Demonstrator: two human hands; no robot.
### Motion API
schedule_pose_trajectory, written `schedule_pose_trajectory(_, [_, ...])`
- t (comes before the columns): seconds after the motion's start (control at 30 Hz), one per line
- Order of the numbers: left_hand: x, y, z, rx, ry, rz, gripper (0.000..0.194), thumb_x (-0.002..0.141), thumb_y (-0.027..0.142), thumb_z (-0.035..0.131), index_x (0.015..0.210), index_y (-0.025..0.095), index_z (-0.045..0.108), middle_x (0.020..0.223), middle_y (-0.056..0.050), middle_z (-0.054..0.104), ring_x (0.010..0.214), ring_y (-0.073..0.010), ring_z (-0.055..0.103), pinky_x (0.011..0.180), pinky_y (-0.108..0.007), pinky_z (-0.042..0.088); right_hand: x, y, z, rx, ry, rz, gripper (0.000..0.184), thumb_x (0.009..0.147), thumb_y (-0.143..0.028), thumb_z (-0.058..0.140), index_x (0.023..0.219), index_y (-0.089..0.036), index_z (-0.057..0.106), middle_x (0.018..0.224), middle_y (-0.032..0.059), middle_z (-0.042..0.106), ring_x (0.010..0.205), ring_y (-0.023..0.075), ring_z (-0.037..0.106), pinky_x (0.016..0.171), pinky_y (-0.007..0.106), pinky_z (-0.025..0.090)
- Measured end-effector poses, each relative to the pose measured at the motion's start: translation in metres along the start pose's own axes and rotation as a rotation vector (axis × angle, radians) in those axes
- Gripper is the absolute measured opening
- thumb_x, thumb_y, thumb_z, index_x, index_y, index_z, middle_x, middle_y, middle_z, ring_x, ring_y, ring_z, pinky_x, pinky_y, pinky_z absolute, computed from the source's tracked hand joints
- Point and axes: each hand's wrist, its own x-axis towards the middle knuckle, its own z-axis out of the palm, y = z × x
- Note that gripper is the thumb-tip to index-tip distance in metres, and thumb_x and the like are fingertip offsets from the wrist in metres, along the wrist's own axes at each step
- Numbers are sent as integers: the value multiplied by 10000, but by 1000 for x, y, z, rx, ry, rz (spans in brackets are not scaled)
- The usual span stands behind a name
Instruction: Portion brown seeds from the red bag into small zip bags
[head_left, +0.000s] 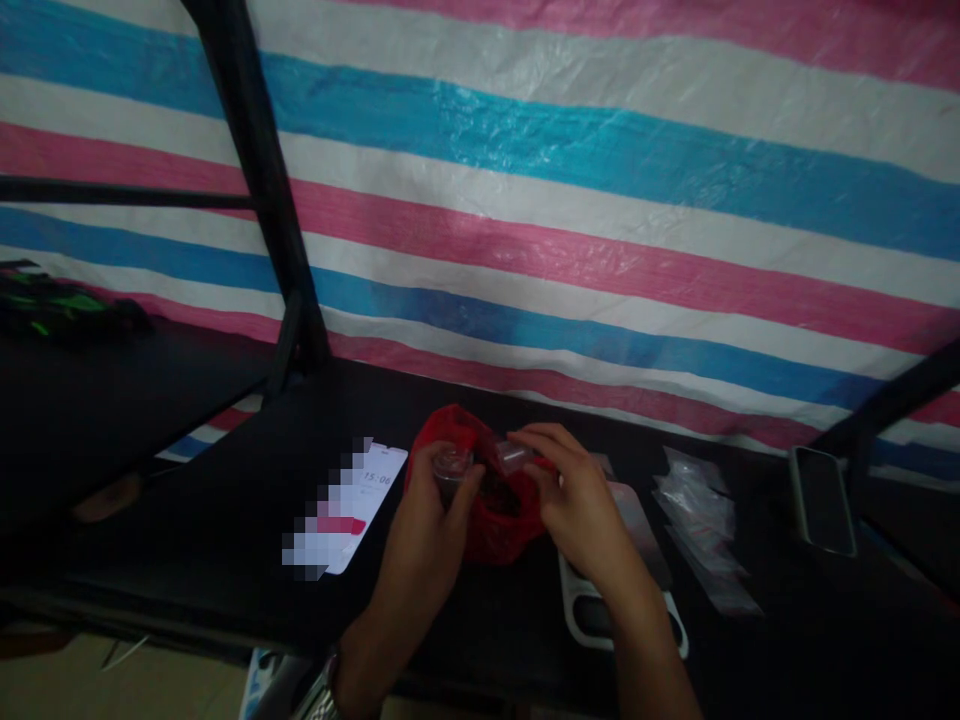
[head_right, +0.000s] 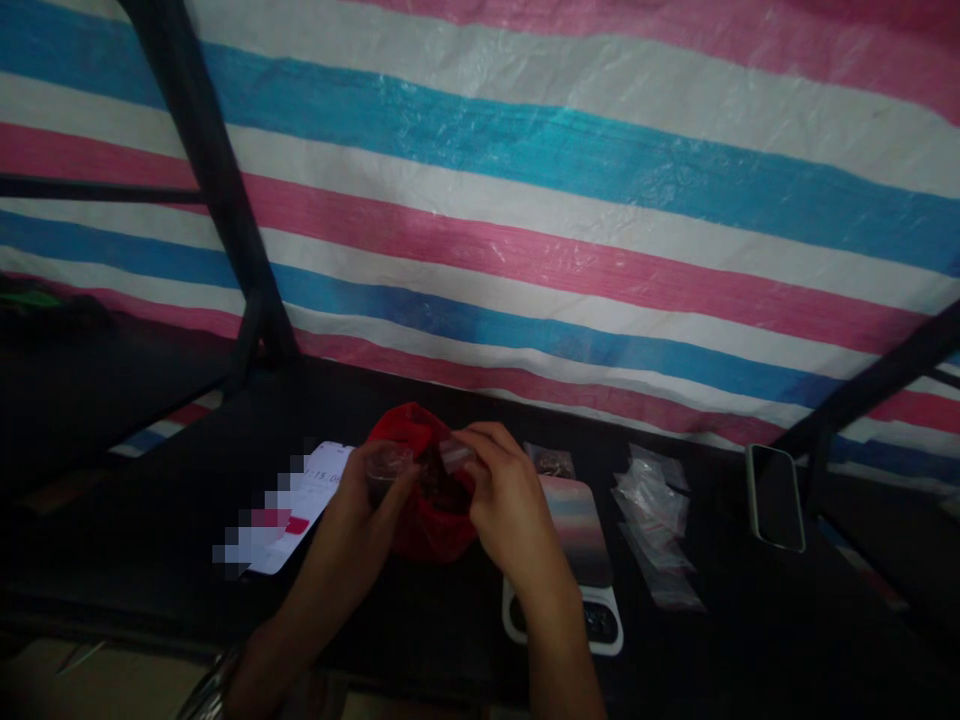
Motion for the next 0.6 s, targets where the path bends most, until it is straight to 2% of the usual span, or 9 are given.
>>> schedule_pose_trajectory(0.13, [-2, -2, -10, 154, -32, -136, 420, 964, 563, 538, 1241, 248, 525, 1135, -136, 760, 1063, -389, 752, 936, -547, 552, 2, 13, 9, -219, -218, 177, 557, 807, 103, 486, 1166, -189, 796, 1222, 94, 736, 1145, 237, 674, 1045, 383, 500])
schedule_pose_trajectory(0.23, [-2, -6, -11, 192, -46, -146, 394, 968, 547, 519, 1219, 245, 525, 1106, -145, 760, 1054, -399, 751, 913, -541, 555, 5, 14, 19, -425, -259, 228, 546, 791, 84, 514, 1178, -178, 797, 1217, 108, 742, 1149, 287, 642, 1044, 431, 470])
schedule_pose_trajectory(0.3, [-1, -8, -11, 170, -30, -127, 394, 961, 563, 522, 1196, 247, 536, 1111, -140, 758, 1044, -388, 747, 906, -529, 558, 8, 12, 26, -485, -254, 234, 560, 793, 73, 524, 1212, -189, 787, 1219, 103, 743, 1154, 295, 633, 1014, 424, 470])
schedule_pose_trajectory(0.47, [8, -12, -13, 135, 87, -89, 405, 911, 565, 557, 1143, 233, 569, 1110, -131, 754, 1080, -375, 718, 978, -549, 530, 12, 10, 41, -426, -209, 224, 527, 824, 57, 536, 1208, -207, 782, 1250, 86, 737, 1164, 269, 661, 1000, 388, 476])
schedule_pose_trajectory(0.6, [14, -17, -13, 52, 59, -92, 419, 915, 573, 551, 1118, 208, 580, 1054, -129, 746, 986, -336, 728, 899, -487, 564, 13, 10, 45, -277, -181, 227, 526, 797, 77, 536, 1169, -194, 791, 1235, 74, 743, 1141, 242, 694, 1028, 352, 495])
